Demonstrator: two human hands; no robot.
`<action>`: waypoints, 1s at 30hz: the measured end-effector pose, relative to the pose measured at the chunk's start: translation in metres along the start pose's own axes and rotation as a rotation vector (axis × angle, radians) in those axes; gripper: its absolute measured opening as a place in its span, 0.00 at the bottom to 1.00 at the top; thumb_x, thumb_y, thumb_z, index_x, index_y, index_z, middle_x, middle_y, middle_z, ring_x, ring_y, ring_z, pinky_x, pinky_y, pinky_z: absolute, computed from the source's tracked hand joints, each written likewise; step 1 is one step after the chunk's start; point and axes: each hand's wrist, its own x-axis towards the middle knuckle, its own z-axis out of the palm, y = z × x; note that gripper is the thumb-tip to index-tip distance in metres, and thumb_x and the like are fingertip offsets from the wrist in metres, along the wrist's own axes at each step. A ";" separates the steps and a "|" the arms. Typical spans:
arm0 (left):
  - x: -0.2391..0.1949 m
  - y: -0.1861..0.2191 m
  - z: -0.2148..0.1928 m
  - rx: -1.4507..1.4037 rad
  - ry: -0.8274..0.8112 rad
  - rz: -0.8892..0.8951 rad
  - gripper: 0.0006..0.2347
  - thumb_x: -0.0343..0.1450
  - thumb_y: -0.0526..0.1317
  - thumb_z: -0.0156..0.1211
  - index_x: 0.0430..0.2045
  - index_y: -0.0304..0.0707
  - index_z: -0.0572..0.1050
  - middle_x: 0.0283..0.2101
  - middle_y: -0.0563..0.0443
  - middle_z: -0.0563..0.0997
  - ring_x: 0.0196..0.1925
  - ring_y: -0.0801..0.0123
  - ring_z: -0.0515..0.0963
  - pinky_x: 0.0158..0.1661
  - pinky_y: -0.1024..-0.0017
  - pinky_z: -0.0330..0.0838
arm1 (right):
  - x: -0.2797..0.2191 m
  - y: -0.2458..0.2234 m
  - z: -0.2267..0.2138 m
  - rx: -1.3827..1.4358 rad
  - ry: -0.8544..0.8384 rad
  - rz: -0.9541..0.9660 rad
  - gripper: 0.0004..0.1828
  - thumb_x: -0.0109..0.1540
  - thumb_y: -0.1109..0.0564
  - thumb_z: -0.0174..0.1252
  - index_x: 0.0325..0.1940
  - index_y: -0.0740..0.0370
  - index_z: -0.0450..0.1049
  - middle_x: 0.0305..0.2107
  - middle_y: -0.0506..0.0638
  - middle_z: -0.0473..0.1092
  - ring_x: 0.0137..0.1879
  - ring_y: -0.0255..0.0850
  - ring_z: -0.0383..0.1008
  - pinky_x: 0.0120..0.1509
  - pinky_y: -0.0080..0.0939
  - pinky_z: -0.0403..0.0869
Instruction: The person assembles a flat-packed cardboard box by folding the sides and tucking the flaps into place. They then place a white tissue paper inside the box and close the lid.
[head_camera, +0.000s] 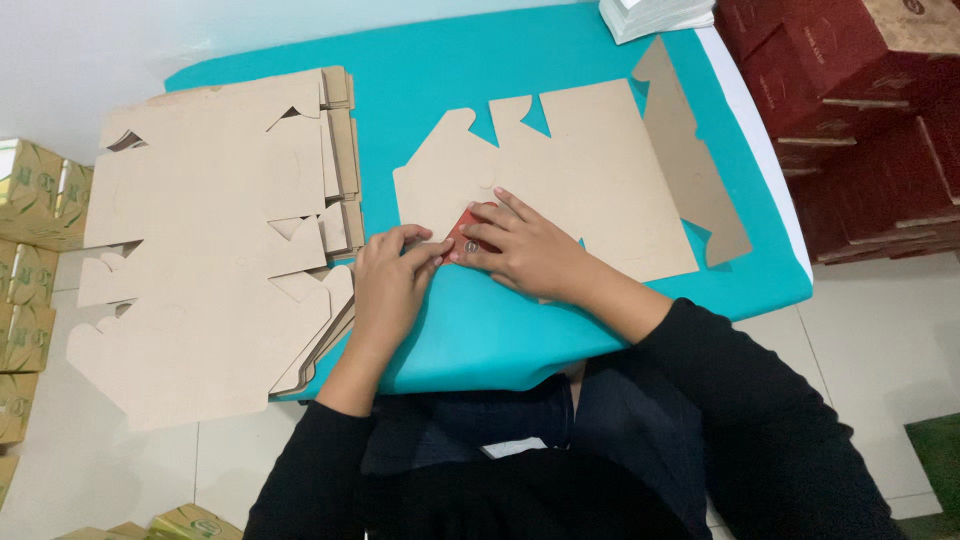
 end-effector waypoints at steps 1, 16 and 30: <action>0.000 0.002 0.000 0.001 -0.001 0.002 0.07 0.69 0.42 0.58 0.38 0.62 0.79 0.45 0.62 0.72 0.52 0.64 0.70 0.51 0.60 0.60 | 0.001 0.000 -0.002 0.000 0.002 0.001 0.13 0.62 0.49 0.50 0.49 0.42 0.74 0.49 0.48 0.68 0.67 0.49 0.58 0.73 0.61 0.49; -0.002 0.002 -0.002 0.001 -0.007 0.005 0.08 0.71 0.42 0.53 0.40 0.62 0.77 0.47 0.61 0.72 0.54 0.63 0.69 0.51 0.61 0.61 | -0.032 0.012 -0.035 0.014 0.030 0.085 0.13 0.57 0.55 0.55 0.44 0.48 0.77 0.52 0.42 0.71 0.71 0.46 0.55 0.76 0.54 0.49; -0.008 0.005 0.007 0.157 0.039 0.054 0.11 0.71 0.40 0.52 0.44 0.64 0.76 0.48 0.60 0.71 0.56 0.63 0.68 0.54 0.61 0.61 | -0.052 0.017 -0.066 0.298 -0.228 0.442 0.22 0.60 0.60 0.48 0.57 0.45 0.71 0.59 0.43 0.65 0.71 0.46 0.53 0.76 0.52 0.47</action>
